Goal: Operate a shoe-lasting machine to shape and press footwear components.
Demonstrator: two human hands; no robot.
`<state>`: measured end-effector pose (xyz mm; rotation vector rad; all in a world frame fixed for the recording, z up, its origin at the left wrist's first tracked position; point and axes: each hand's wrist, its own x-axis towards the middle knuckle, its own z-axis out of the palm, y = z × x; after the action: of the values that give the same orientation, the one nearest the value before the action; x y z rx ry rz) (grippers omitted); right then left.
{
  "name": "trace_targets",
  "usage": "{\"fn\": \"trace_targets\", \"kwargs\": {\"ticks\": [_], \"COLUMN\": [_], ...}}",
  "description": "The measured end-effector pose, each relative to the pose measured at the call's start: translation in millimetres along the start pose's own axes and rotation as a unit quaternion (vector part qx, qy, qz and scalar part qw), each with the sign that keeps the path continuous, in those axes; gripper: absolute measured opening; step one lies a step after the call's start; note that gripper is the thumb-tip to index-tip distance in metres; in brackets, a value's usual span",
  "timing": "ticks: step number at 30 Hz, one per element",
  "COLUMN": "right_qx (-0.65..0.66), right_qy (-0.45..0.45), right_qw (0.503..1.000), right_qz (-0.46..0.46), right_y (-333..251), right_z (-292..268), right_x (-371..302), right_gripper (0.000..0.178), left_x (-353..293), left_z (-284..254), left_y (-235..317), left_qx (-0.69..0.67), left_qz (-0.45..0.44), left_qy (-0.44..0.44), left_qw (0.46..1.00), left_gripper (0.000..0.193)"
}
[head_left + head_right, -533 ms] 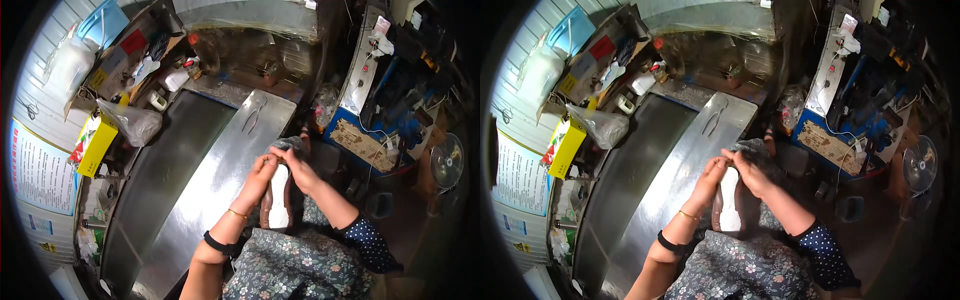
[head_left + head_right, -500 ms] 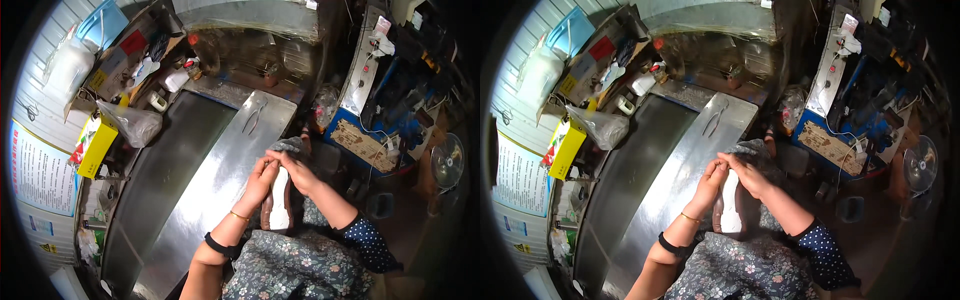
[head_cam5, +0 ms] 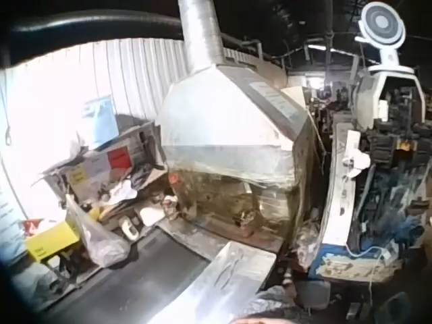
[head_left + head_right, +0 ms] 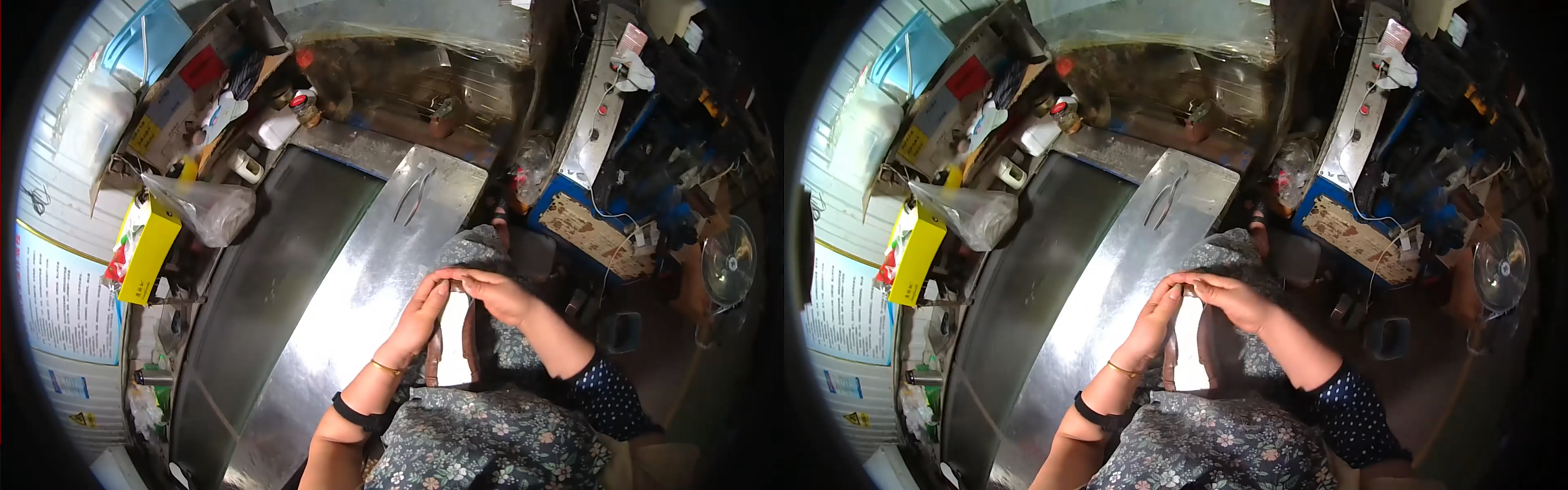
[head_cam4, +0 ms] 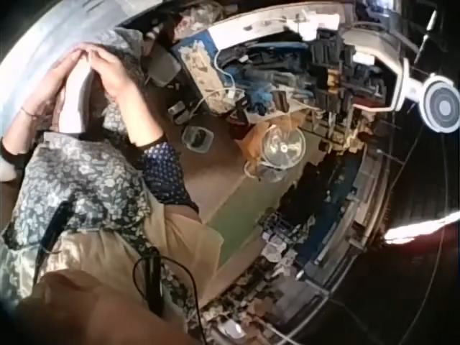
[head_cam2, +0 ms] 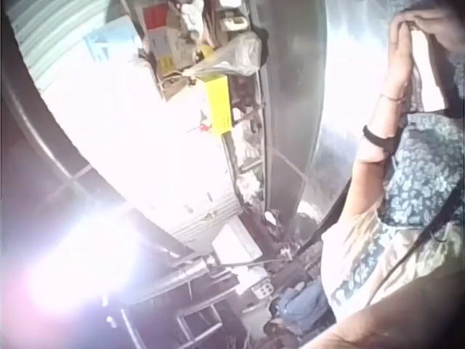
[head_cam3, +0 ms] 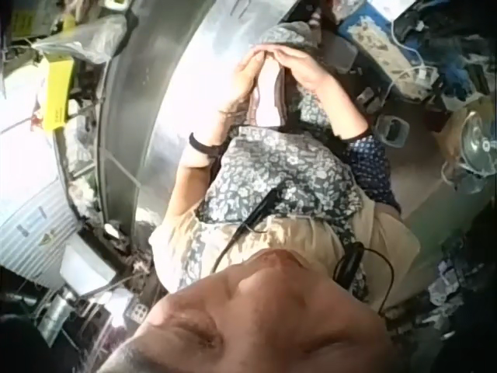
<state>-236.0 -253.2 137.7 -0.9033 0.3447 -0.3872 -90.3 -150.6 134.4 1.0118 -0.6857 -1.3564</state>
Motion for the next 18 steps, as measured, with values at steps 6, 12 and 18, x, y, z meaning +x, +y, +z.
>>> {"fn": "trace_targets", "kwargs": {"ticks": [6,12,18], "right_qx": [-0.297,-0.201,-0.163], "right_qy": [0.097,0.011,0.009], "right_qw": [0.942,0.978,0.981], "right_qz": [-0.12,-0.053,-0.1], "right_y": [10.2,-2.8,18.0], "right_z": [16.6,4.0,4.5], "right_x": [1.7,-12.0,-21.9], "right_gripper": [0.029,0.041,0.043], "left_x": [1.3,-1.9,-8.3], "left_z": [-1.7,-8.4,-15.3], "left_y": [-3.2,-3.3,7.5], "left_qx": [0.129,0.099,0.131], "left_qz": [-0.016,-0.001,-0.029], "left_qy": [0.054,0.003,-0.062], "left_qw": [0.99,0.995,0.989], "left_gripper": [0.031,0.038,0.059]}}
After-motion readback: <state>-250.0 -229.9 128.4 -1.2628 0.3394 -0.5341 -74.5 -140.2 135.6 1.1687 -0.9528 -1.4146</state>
